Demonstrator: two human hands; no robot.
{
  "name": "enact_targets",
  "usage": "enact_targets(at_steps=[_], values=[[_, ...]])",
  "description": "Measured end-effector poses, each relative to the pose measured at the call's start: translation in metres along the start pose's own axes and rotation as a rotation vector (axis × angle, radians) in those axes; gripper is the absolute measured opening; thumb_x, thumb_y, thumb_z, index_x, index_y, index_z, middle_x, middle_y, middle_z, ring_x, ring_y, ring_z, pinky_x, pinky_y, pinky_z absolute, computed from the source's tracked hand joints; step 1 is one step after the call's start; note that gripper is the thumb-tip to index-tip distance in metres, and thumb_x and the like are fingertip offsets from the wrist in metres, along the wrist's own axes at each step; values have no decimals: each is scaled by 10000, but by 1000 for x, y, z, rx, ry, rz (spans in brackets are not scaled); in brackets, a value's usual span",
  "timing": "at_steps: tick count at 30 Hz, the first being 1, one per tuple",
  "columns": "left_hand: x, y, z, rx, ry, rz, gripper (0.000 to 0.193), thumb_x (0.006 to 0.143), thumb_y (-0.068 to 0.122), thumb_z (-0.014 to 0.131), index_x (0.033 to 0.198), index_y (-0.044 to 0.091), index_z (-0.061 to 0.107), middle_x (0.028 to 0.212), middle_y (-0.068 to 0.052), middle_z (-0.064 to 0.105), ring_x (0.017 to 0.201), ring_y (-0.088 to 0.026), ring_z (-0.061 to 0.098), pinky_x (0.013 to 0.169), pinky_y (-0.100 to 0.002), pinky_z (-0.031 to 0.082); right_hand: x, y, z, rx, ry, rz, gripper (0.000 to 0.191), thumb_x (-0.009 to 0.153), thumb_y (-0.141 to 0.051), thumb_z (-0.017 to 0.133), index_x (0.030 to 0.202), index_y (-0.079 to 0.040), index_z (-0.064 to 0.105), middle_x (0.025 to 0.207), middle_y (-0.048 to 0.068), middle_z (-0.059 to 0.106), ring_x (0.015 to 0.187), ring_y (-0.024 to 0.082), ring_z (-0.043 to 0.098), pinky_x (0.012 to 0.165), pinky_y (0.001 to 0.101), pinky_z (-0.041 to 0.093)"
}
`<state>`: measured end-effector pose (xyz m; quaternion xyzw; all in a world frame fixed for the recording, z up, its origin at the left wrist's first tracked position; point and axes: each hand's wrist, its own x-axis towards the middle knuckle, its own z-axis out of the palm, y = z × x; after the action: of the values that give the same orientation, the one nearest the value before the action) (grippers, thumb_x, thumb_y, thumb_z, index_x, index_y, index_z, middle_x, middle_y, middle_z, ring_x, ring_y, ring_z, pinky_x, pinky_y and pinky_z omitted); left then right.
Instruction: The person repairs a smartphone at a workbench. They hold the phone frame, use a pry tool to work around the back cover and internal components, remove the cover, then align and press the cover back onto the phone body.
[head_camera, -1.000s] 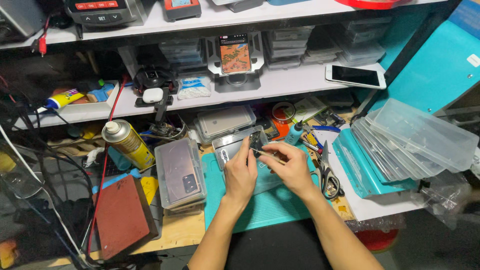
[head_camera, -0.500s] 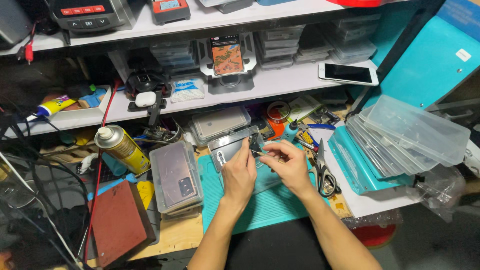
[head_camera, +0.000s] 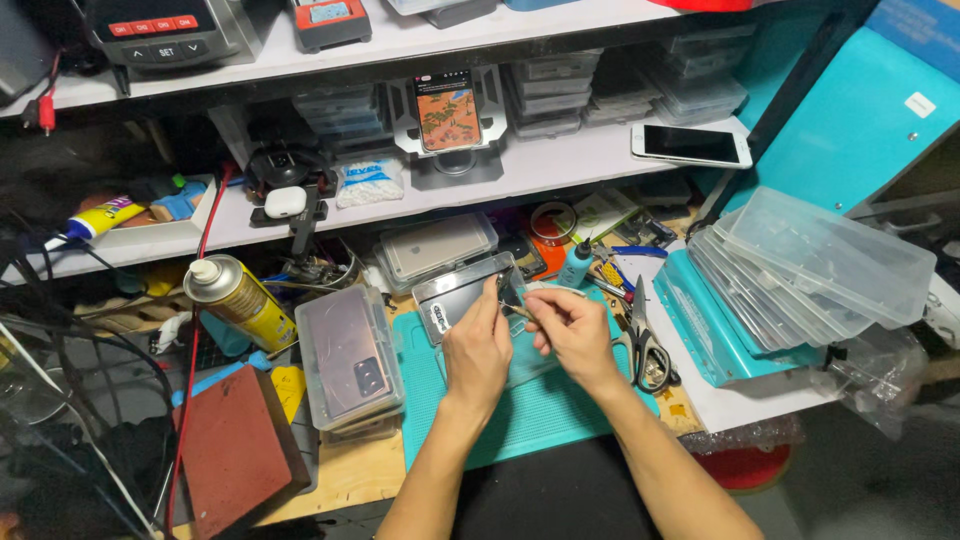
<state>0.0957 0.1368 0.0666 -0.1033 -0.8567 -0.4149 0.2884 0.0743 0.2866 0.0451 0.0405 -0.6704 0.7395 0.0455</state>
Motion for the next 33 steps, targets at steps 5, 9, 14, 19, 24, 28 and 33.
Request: enact_targets(at_steps=[5,9,14,19,24,28,33], values=[[0,-1,-1,25,9,21,450,913,5,600,1361,38,584,986,-200,725,831,-396,701,692,-470,539,-2,0,-1,-67,-80,-226,240,863,-30,786,1093,23,741,818,50,695,615,61,615,525,206,512],[0,-1,-3,28,-7,-13,473,907,-4,595,1376,48,581,970,-199,725,811,-394,703,685,-476,535,-2,-3,3,-94,-3,-3,185,940,-82,703,1102,-18,766,747,47,741,544,70,637,473,222,509],[-1,-3,-4,3,25,15,466,913,-3,595,1376,45,581,989,-202,727,842,-396,706,698,-472,540,-3,-5,6,-89,-67,-237,290,815,-8,805,1094,22,732,844,35,735,646,45,645,548,205,535],[-1,-4,-5,15,24,-15,447,919,10,600,1366,33,588,1000,-210,726,836,-393,710,697,-462,545,-5,-7,9,-55,-33,-79,192,875,-40,764,1058,17,762,767,32,730,576,58,621,503,215,495],[-1,-3,-3,14,8,-47,434,928,17,601,1362,33,601,979,-209,728,848,-397,708,716,-469,542,-5,-6,8,-152,-56,-357,210,829,-43,801,1024,21,753,834,14,674,648,42,619,534,200,515],[-1,-2,-3,-8,47,5,433,927,16,597,1360,26,594,1038,-222,726,887,-405,711,744,-462,552,-5,-3,7,-51,11,-72,116,895,-66,753,973,15,779,725,17,707,546,63,601,472,219,467],[-1,-2,-2,-74,48,14,465,923,-8,578,1388,18,581,1103,-244,717,949,-423,710,788,-460,557,-3,-7,4,-128,-64,-185,168,849,-56,797,1005,3,776,758,5,700,580,45,608,495,211,477]])
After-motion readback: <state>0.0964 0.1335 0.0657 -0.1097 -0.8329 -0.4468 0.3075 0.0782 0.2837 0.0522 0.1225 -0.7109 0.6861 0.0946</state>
